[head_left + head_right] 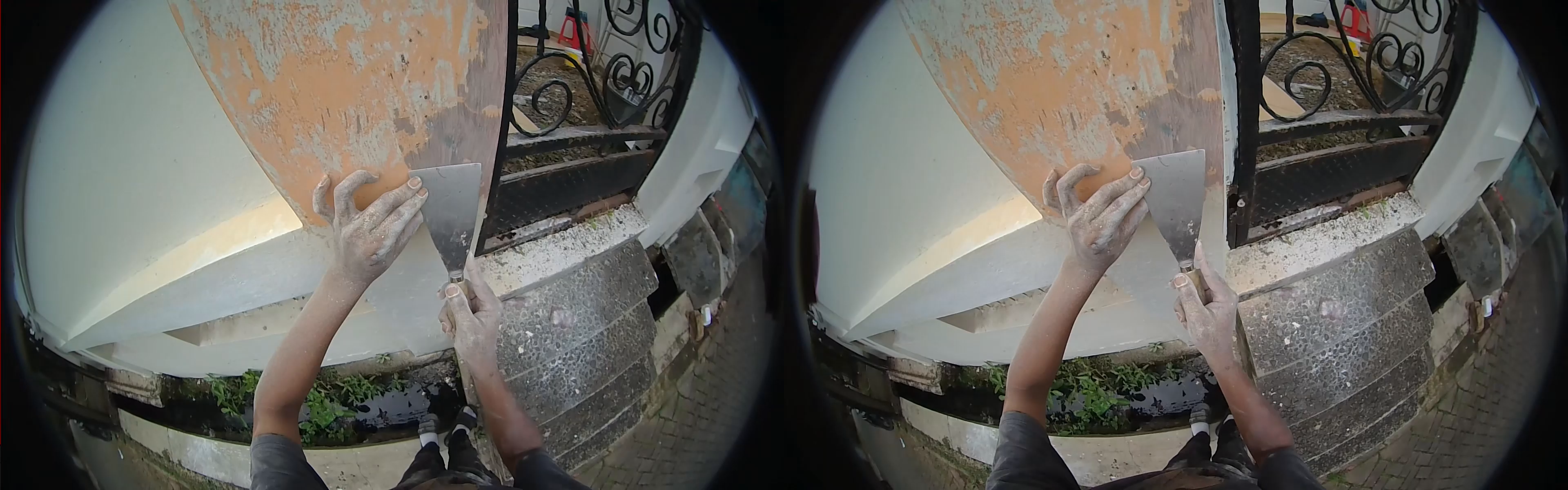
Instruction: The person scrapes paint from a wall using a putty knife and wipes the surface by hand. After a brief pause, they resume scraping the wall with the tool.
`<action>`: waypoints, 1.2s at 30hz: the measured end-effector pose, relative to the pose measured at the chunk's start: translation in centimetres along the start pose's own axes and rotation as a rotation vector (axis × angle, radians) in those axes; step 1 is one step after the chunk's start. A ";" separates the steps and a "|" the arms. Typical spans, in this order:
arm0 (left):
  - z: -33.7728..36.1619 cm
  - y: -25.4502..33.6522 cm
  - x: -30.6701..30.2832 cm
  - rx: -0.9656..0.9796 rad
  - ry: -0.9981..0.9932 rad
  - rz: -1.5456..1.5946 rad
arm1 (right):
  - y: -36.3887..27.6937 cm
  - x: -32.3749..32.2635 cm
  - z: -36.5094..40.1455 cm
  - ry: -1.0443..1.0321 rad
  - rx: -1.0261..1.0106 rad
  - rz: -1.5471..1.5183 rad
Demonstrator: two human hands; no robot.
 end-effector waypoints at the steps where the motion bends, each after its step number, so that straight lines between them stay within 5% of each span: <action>1: 0.3 0.0 0.1 -0.004 -0.003 -0.001 | 1.4 -0.5 0.4 0.013 0.025 -0.014; 36: 1.3 0.2 0.4 -0.034 -0.005 -0.037 | 3.4 -0.4 0.6 0.028 0.028 -0.078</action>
Point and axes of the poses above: each hand's wrist, its own z-axis away from the middle knuckle, its own x-axis out of the palm, y = z × x, the point moved 10 cm from there along -z, towards the middle knuckle, and after that the axes turned 9 degrees about z, right-handed, at the moved point
